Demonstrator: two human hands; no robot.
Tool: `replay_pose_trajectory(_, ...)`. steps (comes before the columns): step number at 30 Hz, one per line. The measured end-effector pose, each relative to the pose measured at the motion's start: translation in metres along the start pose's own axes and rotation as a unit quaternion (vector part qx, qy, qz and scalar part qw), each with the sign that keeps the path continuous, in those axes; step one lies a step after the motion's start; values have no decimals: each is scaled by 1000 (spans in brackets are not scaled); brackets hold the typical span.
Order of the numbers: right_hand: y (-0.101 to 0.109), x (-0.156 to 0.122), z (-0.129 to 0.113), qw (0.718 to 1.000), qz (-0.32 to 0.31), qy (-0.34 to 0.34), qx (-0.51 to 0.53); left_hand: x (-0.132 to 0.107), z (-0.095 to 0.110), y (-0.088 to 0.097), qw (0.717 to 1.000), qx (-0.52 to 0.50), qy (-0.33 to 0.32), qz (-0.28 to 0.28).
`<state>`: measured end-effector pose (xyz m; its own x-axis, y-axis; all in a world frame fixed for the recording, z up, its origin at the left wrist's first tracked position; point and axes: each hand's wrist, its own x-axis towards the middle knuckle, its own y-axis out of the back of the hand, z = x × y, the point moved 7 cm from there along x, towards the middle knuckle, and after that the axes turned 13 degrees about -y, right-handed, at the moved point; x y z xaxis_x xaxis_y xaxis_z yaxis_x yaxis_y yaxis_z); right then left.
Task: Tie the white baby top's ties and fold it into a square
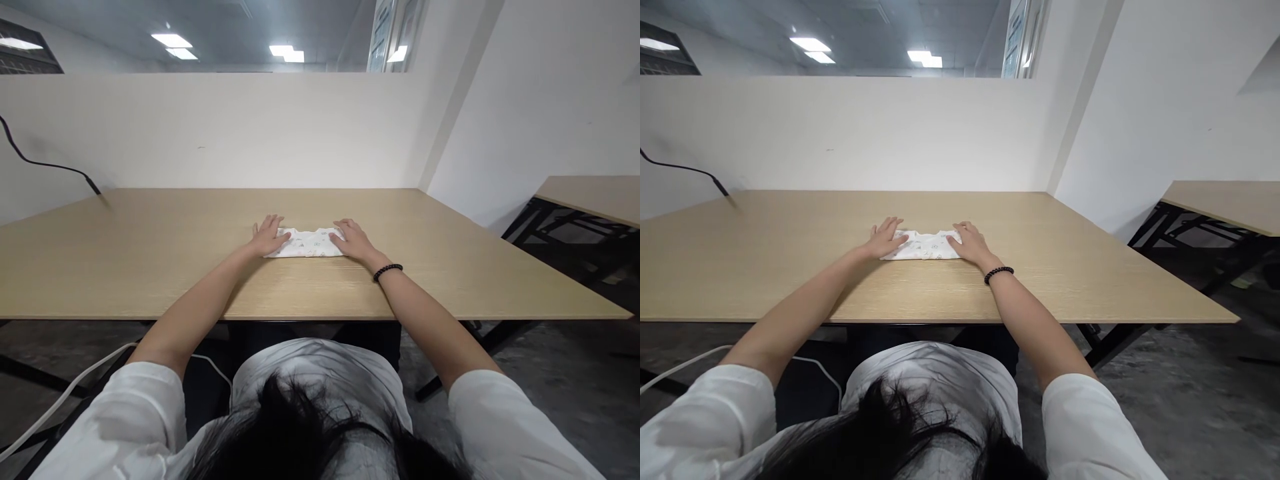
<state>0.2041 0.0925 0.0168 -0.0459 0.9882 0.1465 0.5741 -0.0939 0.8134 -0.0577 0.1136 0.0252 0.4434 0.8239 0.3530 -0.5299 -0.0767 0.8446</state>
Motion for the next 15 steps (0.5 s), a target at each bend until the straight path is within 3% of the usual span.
replay_pose_trajectory(4, -23, -8, 3, 991, -114, -34, -62, -7, 0, -19, 992, 27, 33, -120)
replay_pose_trajectory(8, -28, -8, 7, 986, -142, -49, -68, -7, -5, -26, 988, 8, 30, -150)
replay_pose_trajectory(10, -24, -5, 7, 989, -129, -47, -49, -3, -13, -23, 991, -29, 32, -125)
replay_pose_trajectory(15, 1, 4, 19, 992, -6, -124, 10, 8, -58, -4, 988, -123, 90, 31)
